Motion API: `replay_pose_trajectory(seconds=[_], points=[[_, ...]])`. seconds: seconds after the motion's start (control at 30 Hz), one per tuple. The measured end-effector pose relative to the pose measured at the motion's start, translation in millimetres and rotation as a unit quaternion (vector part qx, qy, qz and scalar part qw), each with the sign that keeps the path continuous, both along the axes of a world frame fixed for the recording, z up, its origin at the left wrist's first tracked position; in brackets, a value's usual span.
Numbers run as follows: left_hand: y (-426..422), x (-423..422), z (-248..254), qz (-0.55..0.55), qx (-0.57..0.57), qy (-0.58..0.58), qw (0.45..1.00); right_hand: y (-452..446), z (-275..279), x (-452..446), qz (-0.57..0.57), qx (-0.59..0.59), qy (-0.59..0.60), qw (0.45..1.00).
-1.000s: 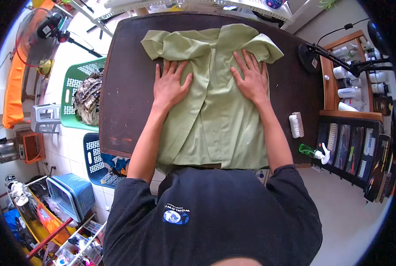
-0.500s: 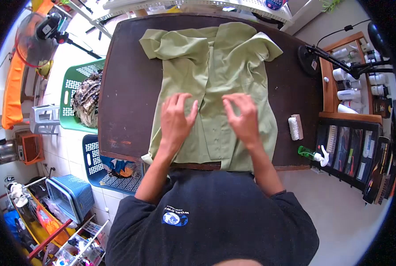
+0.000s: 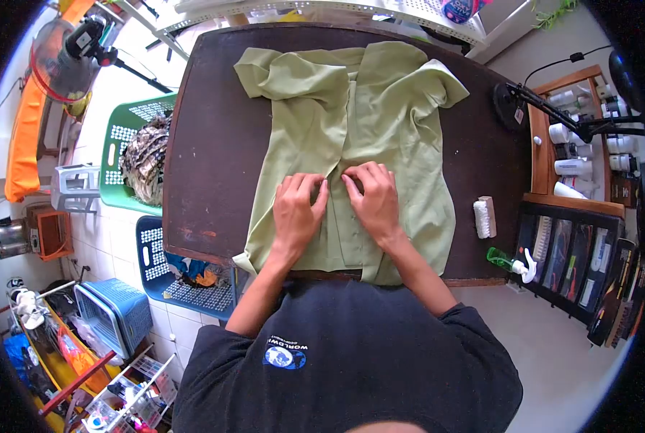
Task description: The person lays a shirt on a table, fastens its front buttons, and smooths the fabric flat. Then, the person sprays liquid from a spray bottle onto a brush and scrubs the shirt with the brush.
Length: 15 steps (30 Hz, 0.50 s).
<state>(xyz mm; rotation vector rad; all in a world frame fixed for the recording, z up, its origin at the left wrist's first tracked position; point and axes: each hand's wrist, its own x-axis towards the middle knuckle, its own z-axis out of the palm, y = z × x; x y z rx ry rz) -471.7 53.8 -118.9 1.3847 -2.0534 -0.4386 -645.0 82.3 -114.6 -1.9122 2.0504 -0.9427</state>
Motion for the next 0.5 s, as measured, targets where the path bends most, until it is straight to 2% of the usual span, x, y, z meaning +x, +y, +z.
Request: replay_pose_trajectory(seconds=[0.23,0.5], points=[[1,-2,8,0.003,0.002,0.031,1.000,5,7,-3,0.012,-0.004,-0.011,1.000],[1,-9,13,-0.006,0.024,0.052,0.998,7,11,-10,-0.069,0.009,-0.008,0.998]])
